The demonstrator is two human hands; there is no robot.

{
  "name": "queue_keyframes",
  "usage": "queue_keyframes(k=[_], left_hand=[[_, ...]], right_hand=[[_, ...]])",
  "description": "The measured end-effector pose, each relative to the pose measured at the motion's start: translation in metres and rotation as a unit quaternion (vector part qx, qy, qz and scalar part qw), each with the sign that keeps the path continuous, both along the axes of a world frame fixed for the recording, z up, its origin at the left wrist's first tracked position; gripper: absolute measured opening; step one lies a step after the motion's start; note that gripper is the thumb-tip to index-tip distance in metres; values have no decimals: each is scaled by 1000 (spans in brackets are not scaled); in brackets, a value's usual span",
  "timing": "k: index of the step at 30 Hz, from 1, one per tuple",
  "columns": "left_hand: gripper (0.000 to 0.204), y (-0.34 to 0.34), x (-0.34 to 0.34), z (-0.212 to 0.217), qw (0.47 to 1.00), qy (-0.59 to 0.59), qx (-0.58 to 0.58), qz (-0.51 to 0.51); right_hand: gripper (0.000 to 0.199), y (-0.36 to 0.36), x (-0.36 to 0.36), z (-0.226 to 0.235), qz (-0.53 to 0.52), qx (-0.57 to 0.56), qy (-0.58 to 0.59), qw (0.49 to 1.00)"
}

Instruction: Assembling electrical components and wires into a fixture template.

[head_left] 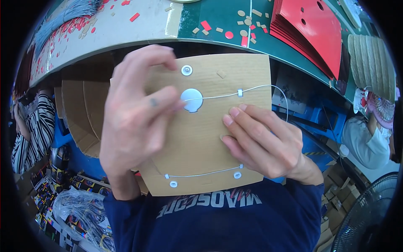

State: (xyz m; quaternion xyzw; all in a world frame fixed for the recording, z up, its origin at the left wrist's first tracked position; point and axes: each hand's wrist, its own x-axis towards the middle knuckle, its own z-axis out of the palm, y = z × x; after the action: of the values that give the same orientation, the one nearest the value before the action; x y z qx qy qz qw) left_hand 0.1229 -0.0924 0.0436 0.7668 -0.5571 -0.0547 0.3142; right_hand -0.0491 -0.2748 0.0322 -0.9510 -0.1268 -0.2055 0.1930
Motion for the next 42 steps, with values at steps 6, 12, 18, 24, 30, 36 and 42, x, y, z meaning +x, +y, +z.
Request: queue_keyframes(k=[6, 12, 18, 24, 30, 36, 42], left_hand=[[18, 37, 4, -22, 992, 81, -80, 62], [18, 21, 6, -32, 976, 83, -193, 64], [48, 25, -20, -41, 857, 317, -327, 241], [79, 40, -43, -38, 733, 611, -241, 174], [80, 35, -37, -45, 757, 557, -281, 192], [69, 38, -34, -51, 789, 512, -269, 207], [76, 37, -33, -47, 787, 512, -256, 229]], right_hand=[[37, -2, 0, 2, -48, 4, 17, 999], [41, 14, 49, -3, 3, 116, 4, 993], [33, 12, 71, -5, 53, 205, 28, 977], [30, 18, 75, -3, 61, 193, 34, 979], [35, 27, 81, 2, 51, 162, 27, 985], [46, 29, 76, 12, 73, 49, 66, 994], [52, 22, 75, 13, 113, -43, 49, 991]])
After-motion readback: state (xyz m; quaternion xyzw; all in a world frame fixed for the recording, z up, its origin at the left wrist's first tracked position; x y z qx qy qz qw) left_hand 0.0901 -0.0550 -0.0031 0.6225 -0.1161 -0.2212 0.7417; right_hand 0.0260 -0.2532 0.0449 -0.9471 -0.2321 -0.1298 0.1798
